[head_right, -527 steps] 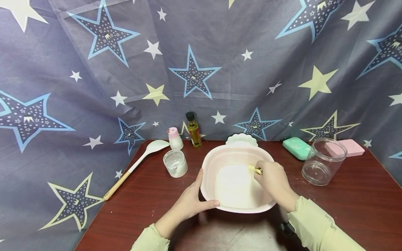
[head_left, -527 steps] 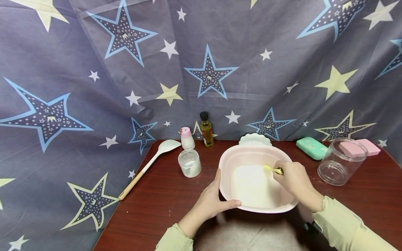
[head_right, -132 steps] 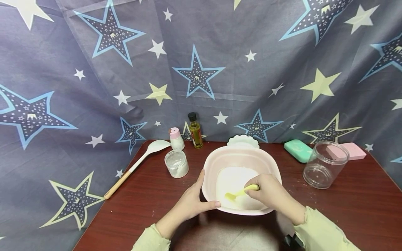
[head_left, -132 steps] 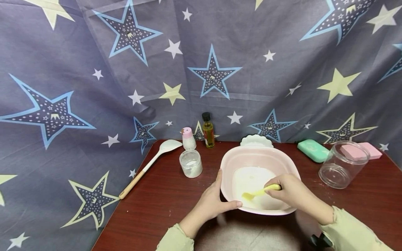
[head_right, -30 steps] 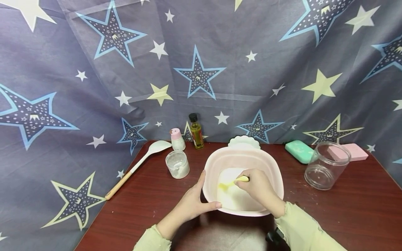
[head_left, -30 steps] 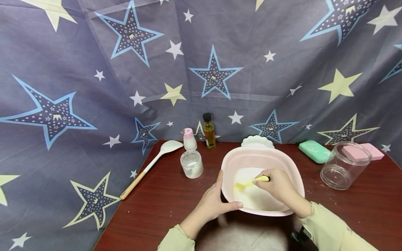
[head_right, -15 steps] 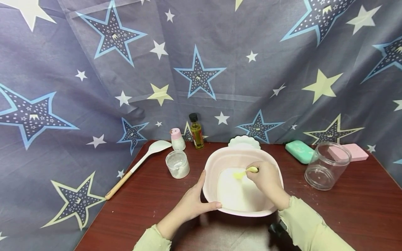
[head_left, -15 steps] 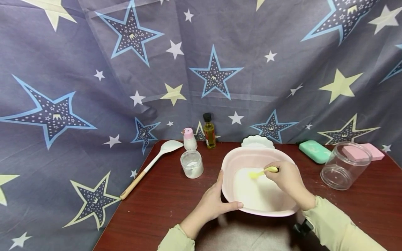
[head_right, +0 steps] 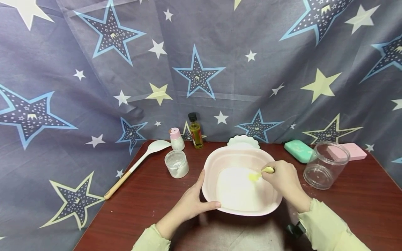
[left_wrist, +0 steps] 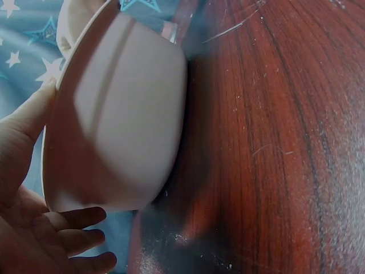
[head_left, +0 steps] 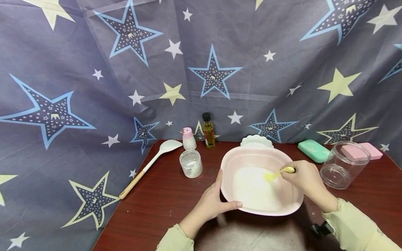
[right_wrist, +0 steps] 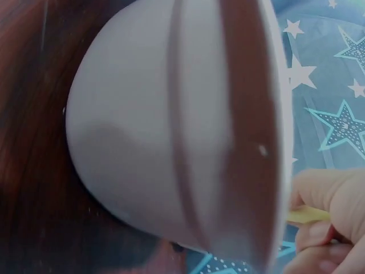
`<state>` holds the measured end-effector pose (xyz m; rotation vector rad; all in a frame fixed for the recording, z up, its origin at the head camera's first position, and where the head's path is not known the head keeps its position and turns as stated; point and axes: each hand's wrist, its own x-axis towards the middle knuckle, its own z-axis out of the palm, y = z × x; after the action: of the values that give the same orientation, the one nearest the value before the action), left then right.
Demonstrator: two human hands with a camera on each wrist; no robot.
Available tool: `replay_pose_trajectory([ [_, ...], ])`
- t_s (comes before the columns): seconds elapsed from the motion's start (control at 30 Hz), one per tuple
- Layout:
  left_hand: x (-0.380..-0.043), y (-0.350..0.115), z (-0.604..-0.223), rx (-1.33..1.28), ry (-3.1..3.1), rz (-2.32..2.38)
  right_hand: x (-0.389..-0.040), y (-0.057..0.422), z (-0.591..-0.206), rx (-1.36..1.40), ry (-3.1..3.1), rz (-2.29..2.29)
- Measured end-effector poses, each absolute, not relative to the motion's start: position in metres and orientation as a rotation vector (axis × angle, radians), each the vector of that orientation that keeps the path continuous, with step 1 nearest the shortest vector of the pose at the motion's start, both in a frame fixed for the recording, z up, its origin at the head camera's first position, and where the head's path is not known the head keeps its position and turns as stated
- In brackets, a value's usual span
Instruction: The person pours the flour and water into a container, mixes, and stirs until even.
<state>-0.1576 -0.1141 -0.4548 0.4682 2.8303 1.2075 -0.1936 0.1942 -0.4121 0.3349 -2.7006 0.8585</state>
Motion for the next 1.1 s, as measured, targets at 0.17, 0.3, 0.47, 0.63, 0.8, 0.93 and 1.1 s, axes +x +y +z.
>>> replay_pose_trajectory([
  [0.17,-0.158,-0.114,-0.454,0.457,2.821,1.209,-0.186,0.205,-0.408,0.359,-2.743,0.816],
  [0.3,-0.158,-0.114,-0.454,0.453,2.817,1.214,-0.180,0.210,-0.405,0.386,-2.797,0.823],
  [0.47,-0.158,-0.113,-0.453,0.453,2.818,1.209,-0.173,0.213,-0.404,0.467,-2.861,0.918],
  [0.63,-0.157,-0.113,-0.453,0.455,2.817,1.209,-0.169,0.208,-0.408,0.591,-2.851,1.058],
  [0.8,-0.158,-0.114,-0.454,0.470,2.819,1.217,-0.166,0.191,-0.416,0.689,-2.786,1.176],
  [0.93,-0.158,-0.115,-0.456,0.473,2.818,1.218,-0.167,0.177,-0.421,0.738,-2.723,1.200],
  [1.1,-0.157,-0.115,-0.457,0.473,2.818,1.216,-0.173,0.164,-0.425,0.745,-2.684,1.202],
])
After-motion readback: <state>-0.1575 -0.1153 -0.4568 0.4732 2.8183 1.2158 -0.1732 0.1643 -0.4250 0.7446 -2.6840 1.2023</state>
